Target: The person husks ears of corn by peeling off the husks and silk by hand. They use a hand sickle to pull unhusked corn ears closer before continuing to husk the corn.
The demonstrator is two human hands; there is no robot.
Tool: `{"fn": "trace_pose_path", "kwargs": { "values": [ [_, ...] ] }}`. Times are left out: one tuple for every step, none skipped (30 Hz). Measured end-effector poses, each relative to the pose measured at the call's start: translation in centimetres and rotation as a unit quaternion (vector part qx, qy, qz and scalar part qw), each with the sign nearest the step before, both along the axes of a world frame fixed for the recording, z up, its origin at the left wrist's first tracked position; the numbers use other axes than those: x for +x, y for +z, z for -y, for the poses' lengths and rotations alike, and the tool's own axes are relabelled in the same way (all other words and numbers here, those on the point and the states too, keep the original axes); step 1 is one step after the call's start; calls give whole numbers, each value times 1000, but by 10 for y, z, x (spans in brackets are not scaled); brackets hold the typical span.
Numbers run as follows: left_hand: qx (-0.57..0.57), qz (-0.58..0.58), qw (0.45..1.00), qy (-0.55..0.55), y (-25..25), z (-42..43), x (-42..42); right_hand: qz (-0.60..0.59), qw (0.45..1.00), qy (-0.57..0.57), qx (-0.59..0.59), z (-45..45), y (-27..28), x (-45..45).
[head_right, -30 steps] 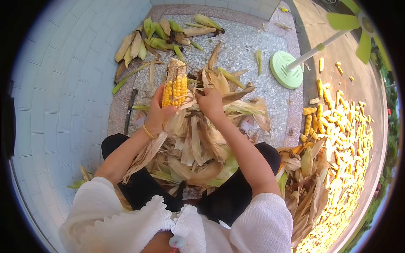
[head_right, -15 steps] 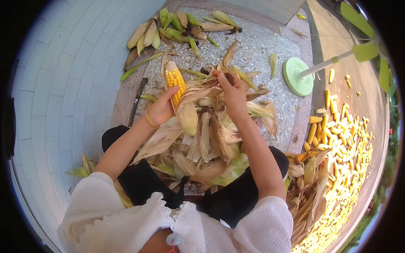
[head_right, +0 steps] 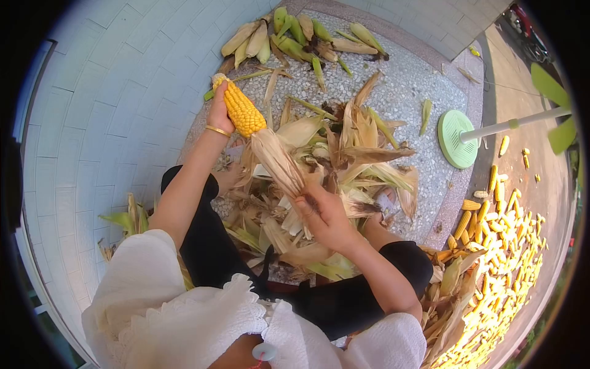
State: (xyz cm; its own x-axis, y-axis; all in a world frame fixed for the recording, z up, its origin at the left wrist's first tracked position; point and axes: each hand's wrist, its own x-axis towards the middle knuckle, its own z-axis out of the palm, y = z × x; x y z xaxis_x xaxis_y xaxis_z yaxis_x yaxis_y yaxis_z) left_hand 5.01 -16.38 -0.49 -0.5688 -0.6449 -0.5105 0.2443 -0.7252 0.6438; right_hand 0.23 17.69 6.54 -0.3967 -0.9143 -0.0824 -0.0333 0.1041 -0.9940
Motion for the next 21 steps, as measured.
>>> {"fn": "trace_pose_path", "kwargs": {
  "values": [
    [-6,0,1000,-1,-3,5,-2,-30,1000,2,0,-3,-8,-3],
    [-11,-5,1000,13,-12,-1,-4,-30,1000,7,2,-6,-10,-10],
    [-10,-5,1000,27,-23,-11,-2,-48,998,24,41,-10,-13,-15],
    [-22,-19,1000,6,-2,-23,-2,-67,994,34,76,-13,-15,-21],
    [-20,-17,1000,-2,5,-22,-3,-64,995,27,78,-15,-21,-32],
    [-95,-39,994,21,8,-18,-5,-188,974,-13,128,-17,-28,-48],
    [-170,-63,982,48,18,-19,-8,-311,933,-50,175,-14,-33,-61],
    [-209,-64,976,18,26,-24,-7,-315,931,-52,177,-7,-37,-67],
    [-207,-67,976,16,31,-31,-9,-346,913,-85,199,1,-40,-72],
    [-265,-62,962,-9,33,-39,-13,-375,892,-117,221,11,-39,-74],
    [-321,-56,945,-36,33,-48,-17,-334,917,-109,189,24,-36,-71],
    [-316,-62,945,-60,35,-59,-20,-292,938,-102,157,42,-30,-65],
    [-309,-64,947,-66,38,-68,-21,-263,952,-84,131,58,-36,-62],
    [-273,-92,950,-124,42,-76,-22,-233,965,-68,104,70,-44,-59],
    [-237,-120,947,-181,45,-82,-24,-233,963,-76,110,79,-52,-57],
    [-214,-143,946,-198,46,-87,-24,-99,990,-46,85,87,-59,-55],
    [-210,-145,945,-203,47,-86,-25,37,998,-16,56,91,-64,-52],
    [-195,-154,942,-226,47,-85,-26,37,997,-21,59,92,-65,-49],
    [-180,-162,938,-247,46,-82,-25,103,991,-53,65,93,-64,-45],
    [-177,-163,939,-247,40,-76,-24,168,980,-83,70,92,-64,-44],
    [-172,-126,940,-265,31,-66,-25,166,980,-85,71,90,-66,-47]
  ]
}}
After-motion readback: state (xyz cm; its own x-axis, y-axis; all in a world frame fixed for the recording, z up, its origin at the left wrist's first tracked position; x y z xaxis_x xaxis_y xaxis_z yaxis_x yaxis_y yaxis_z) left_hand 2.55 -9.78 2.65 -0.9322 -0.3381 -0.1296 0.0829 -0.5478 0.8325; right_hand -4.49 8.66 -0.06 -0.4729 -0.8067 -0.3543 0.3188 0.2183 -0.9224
